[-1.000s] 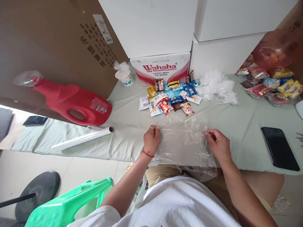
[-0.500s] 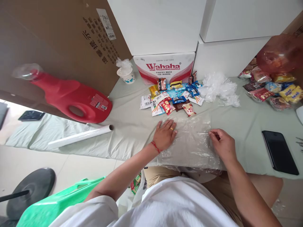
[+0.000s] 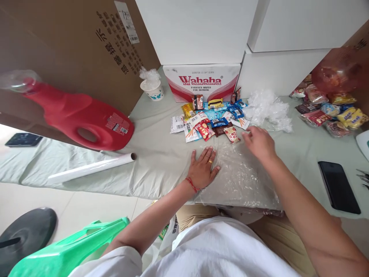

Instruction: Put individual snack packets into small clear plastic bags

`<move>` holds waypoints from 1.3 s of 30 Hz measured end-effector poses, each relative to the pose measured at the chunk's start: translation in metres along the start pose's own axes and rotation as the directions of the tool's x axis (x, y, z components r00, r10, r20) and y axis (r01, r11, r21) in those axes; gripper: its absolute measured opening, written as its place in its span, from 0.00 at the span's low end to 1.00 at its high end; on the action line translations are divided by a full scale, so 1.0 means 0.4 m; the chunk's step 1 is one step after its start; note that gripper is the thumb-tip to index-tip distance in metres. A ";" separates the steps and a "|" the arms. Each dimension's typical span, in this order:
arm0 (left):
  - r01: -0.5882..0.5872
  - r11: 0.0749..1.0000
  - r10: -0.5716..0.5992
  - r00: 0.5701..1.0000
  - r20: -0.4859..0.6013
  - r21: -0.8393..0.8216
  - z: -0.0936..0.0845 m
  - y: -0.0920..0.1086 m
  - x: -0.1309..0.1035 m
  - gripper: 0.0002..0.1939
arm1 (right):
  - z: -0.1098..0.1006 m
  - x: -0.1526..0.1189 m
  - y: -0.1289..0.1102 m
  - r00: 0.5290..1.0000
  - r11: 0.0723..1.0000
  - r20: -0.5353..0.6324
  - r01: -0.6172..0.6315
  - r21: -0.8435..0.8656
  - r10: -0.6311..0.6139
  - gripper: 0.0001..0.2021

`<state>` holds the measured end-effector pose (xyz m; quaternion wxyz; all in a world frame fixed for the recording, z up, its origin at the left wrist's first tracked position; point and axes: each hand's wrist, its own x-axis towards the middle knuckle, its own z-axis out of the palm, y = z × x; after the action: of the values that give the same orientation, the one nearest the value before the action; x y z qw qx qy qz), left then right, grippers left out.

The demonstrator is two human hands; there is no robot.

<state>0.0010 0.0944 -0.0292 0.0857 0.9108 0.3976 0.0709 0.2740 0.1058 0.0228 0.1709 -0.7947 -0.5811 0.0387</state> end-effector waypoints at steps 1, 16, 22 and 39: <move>-0.007 1.000 0.007 1.000 -0.002 -0.002 0.000 -0.001 0.000 0.32 | 0.017 0.026 -0.036 0.999 1.000 0.039 0.007 -0.030 -0.006 0.23; -0.035 0.994 0.033 0.999 -0.027 -0.106 0.002 -0.047 0.009 0.30 | 0.026 0.169 -0.104 0.997 0.914 -0.066 -0.007 0.406 0.037 0.19; -0.047 0.990 0.045 0.999 -0.018 -0.136 -0.003 -0.055 0.013 0.30 | 0.171 0.173 -0.275 0.963 0.699 0.209 -0.031 0.715 -0.171 0.18; -0.039 0.980 0.033 0.999 -0.033 -0.196 -0.004 -0.064 0.014 0.28 | 0.228 0.116 -0.318 0.965 0.981 0.178 0.184 0.060 -0.192 0.34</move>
<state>-0.0136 0.1158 -0.0326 0.1680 0.9038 0.3732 0.1249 0.1493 0.2038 -0.0162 0.1369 -0.7252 -0.6661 0.1076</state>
